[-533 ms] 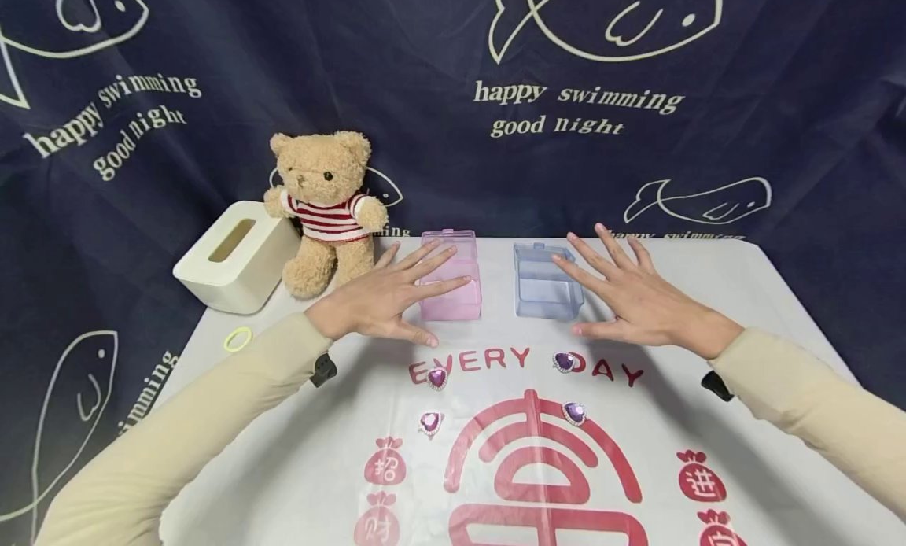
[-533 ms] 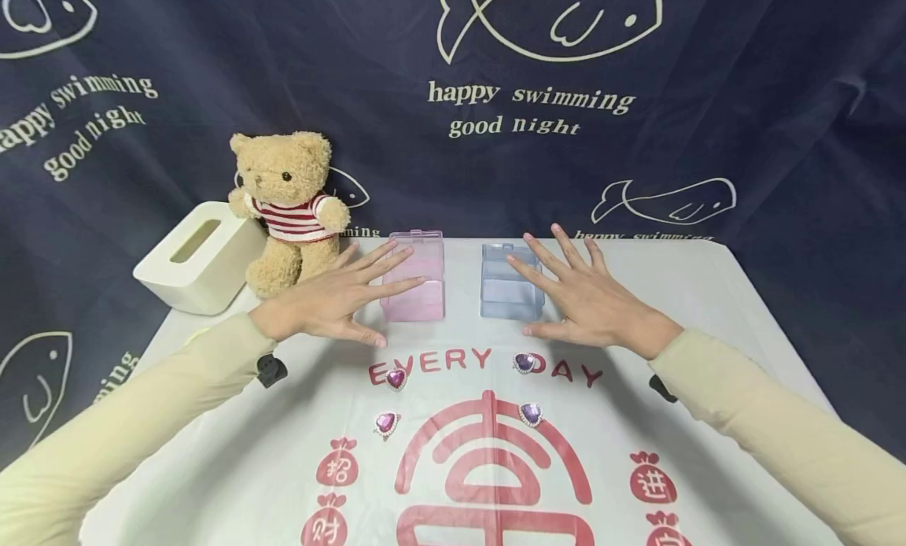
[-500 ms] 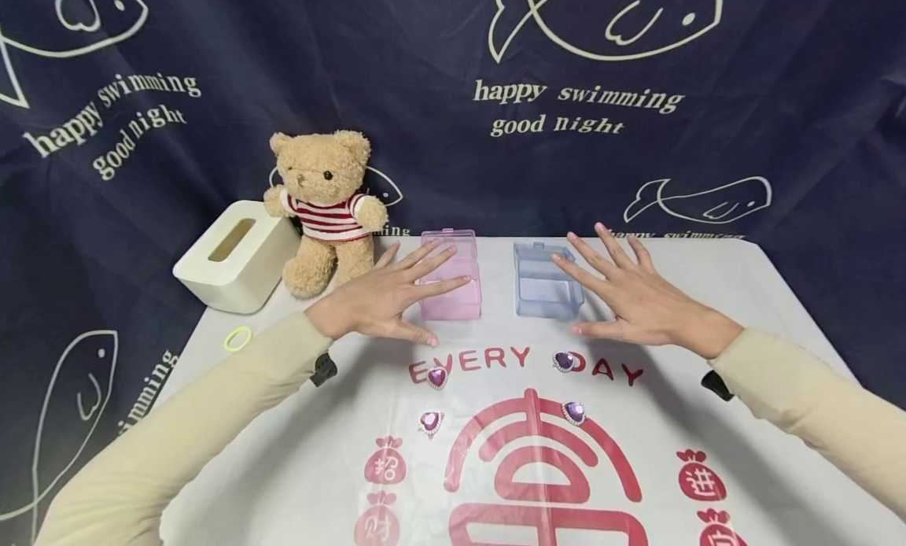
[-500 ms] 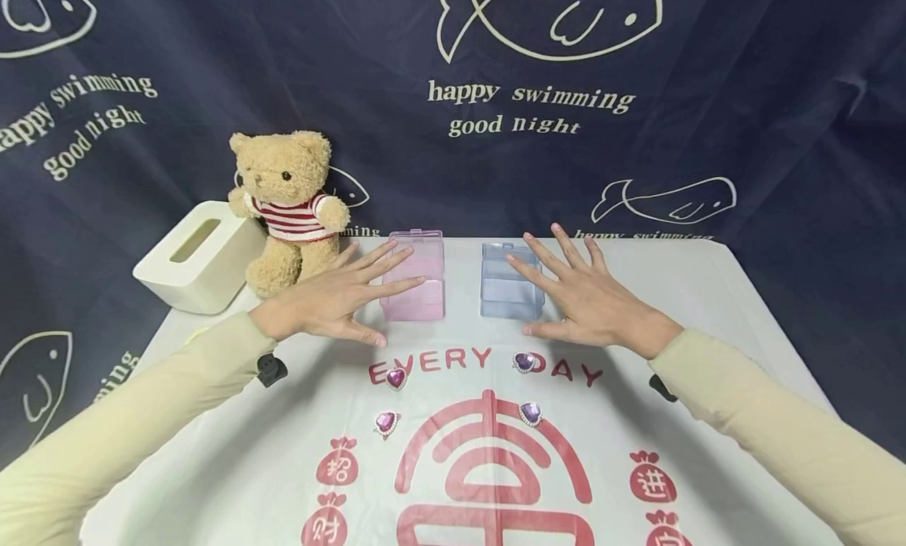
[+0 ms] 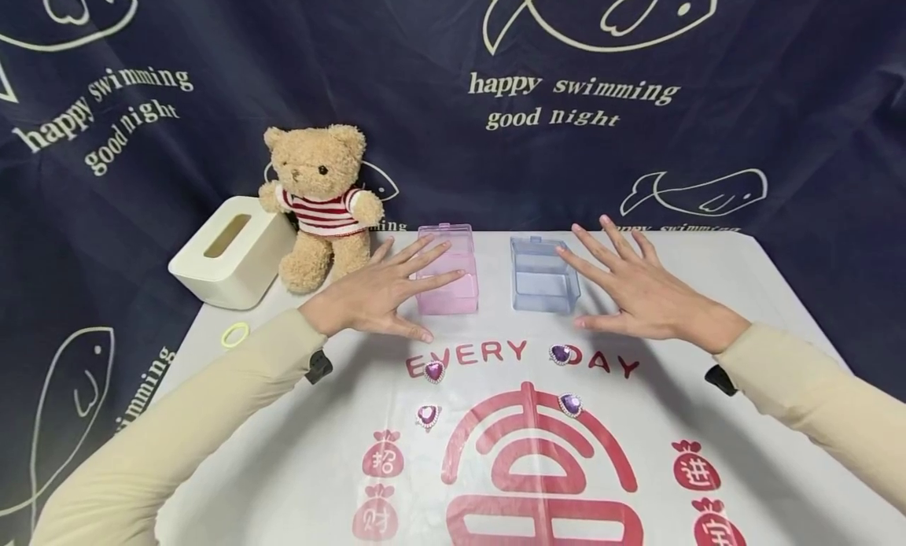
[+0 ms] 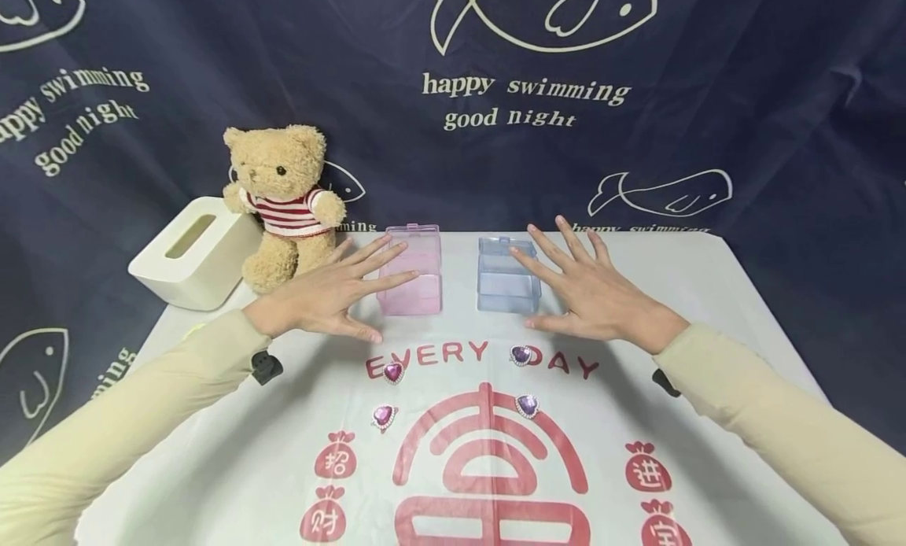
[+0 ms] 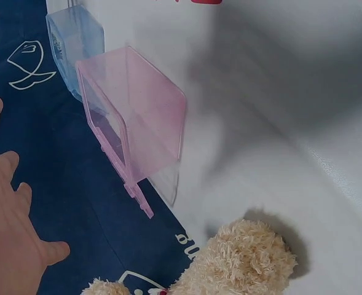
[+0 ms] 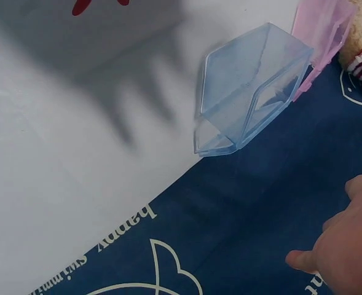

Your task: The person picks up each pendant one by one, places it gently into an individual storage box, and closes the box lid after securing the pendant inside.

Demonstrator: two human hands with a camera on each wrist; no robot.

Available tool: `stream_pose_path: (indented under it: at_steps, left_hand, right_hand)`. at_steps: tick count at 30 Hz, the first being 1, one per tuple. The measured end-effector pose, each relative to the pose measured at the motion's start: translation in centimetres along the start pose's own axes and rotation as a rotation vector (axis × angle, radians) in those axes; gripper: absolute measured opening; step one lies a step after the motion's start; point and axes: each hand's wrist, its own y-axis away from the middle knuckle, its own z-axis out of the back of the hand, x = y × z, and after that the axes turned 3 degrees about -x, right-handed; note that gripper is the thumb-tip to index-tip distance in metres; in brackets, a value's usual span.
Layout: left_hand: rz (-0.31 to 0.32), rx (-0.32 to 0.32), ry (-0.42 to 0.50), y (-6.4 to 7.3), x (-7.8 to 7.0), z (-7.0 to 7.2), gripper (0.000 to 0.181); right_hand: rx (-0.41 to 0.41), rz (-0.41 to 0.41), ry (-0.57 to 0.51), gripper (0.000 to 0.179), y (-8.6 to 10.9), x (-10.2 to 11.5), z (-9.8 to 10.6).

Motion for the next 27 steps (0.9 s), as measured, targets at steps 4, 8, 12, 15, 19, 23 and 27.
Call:
stream_pose_path:
  at_steps: [4,8,12,15,19,23,27]
  left_hand:
    - [0.003,-0.002,0.0,0.1,0.1,0.0,0.093]
    - [0.011,-0.015,-0.011,0.2,0.3,-0.1,0.094]
    - [0.037,-0.034,0.014,0.3,0.6,-0.6,0.093]
    - [0.056,-0.094,0.062,0.3,1.0,-1.5,0.092]
    - [0.157,-0.208,0.214,0.2,1.6,-3.3,0.092]
    - [0.359,-0.333,0.492,-0.2,1.7,-5.2,0.09]
    - [0.498,-0.439,0.734,-0.6,1.8,-7.0,0.087]
  right_hand:
    - [0.0,0.001,-0.005,0.096,-0.1,0.0,0.1]
    - [0.003,0.003,-0.021,0.096,-0.2,0.0,-0.1]
    - [0.001,0.001,-0.068,0.095,-0.4,0.1,-0.5]
    - [-0.022,-0.01,-0.157,0.095,-0.6,0.5,-0.8]
    - [-0.052,-0.047,-0.325,0.092,-1.3,1.9,-1.2]
    - [-0.068,-0.084,-0.442,0.088,-2.2,4.2,-1.5]
    - [-0.099,-0.082,-0.515,0.084,-3.9,6.8,-2.4]
